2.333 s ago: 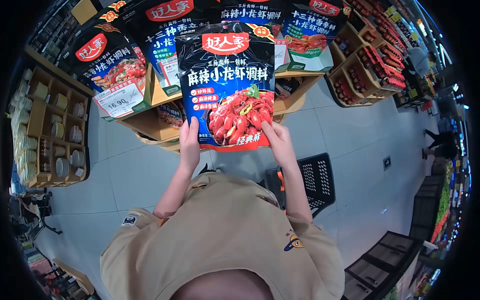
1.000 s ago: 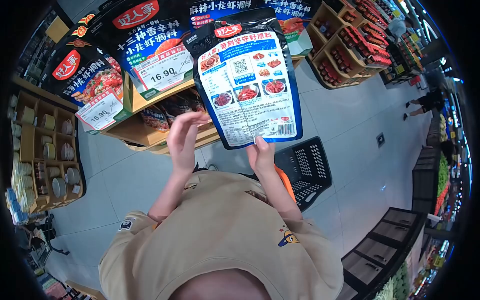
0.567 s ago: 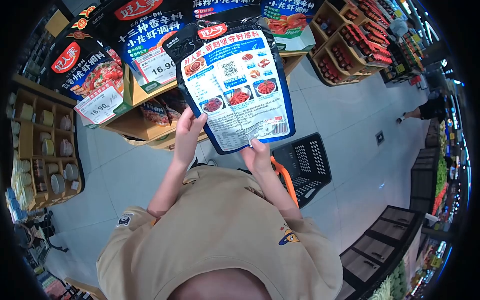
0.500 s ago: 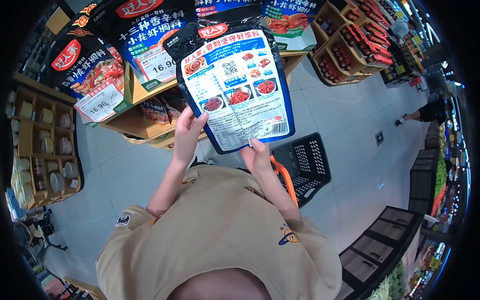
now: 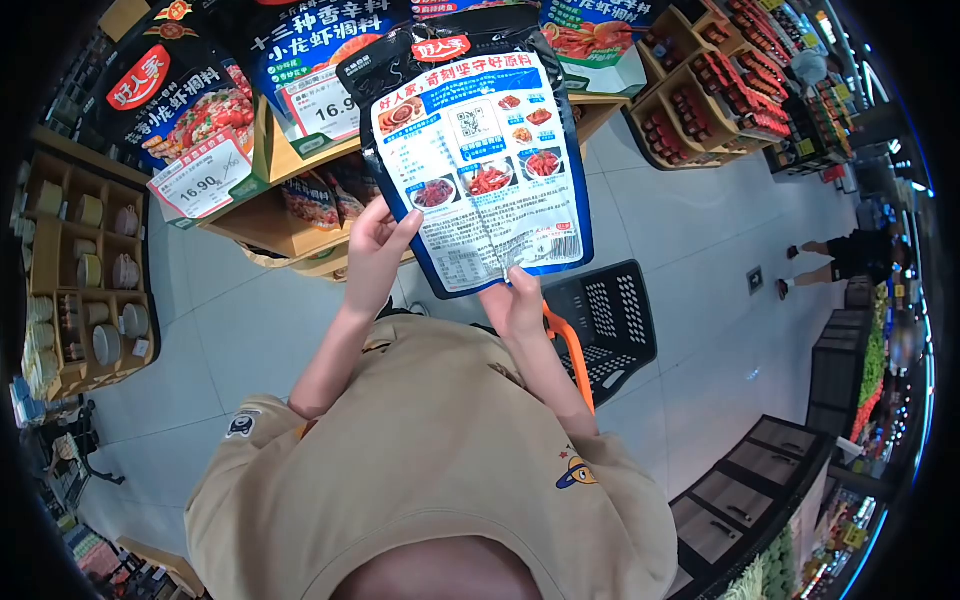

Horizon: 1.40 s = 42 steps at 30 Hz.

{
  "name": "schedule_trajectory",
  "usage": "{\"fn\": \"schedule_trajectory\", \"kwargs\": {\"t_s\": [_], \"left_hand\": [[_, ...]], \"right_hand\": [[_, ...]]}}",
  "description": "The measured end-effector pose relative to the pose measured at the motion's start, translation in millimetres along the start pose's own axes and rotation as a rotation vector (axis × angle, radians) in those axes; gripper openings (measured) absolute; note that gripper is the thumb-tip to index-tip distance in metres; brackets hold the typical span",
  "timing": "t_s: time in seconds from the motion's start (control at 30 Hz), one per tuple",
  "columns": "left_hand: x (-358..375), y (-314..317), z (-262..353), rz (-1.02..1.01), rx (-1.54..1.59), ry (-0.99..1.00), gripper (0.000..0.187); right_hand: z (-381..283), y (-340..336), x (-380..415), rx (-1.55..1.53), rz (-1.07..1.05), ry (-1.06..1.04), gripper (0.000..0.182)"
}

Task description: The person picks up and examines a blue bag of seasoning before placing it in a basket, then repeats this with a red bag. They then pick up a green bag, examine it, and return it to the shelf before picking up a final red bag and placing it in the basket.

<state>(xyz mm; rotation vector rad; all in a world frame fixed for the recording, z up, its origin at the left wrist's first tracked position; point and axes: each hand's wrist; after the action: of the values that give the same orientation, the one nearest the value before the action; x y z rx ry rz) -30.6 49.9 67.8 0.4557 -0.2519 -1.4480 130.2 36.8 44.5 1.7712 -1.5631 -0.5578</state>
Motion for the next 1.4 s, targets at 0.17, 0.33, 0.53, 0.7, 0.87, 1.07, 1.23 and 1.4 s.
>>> {"fn": "schedule_trajectory", "kwargs": {"t_s": [0.17,0.33,0.53,0.7,0.87,1.07,1.23,1.4], "left_hand": [[3,-1,2,0.001,0.014,-0.003,0.023],[6,-1,3,-0.002,0.016,-0.001,0.023],[7,-2,5,0.059,0.04,0.03,0.023],[9,-4,9,0.073,0.036,0.044,0.025],[11,-6,10,0.07,-0.005,0.045,0.022],[13,-6,10,0.066,-0.012,0.043,0.021],[13,-7,5,0.073,0.015,0.051,0.022],[12,-7,1,0.075,0.029,0.066,0.022]], "right_hand": [[1,5,3,-0.019,0.012,0.007,0.073],[2,3,7,-0.018,0.005,0.004,0.072],[7,-7,8,0.023,-0.046,-0.031,0.073],[9,-12,14,-0.015,-0.119,0.02,0.072],[10,-11,18,0.029,-0.014,0.066,0.066],[9,-10,20,0.048,0.014,0.069,0.063],[8,-9,22,0.076,0.021,0.059,0.061],[10,-14,21,0.096,0.009,0.039,0.06]]}}
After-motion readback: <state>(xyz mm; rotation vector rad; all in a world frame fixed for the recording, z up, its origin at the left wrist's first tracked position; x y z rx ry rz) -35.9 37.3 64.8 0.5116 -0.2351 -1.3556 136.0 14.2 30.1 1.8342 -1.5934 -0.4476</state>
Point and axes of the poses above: each hand's wrist, its own x-axis away from the middle knuckle, its own y-axis out of the palm, z = x × y, and after that the axes turned 5 degrees about z, right-handed
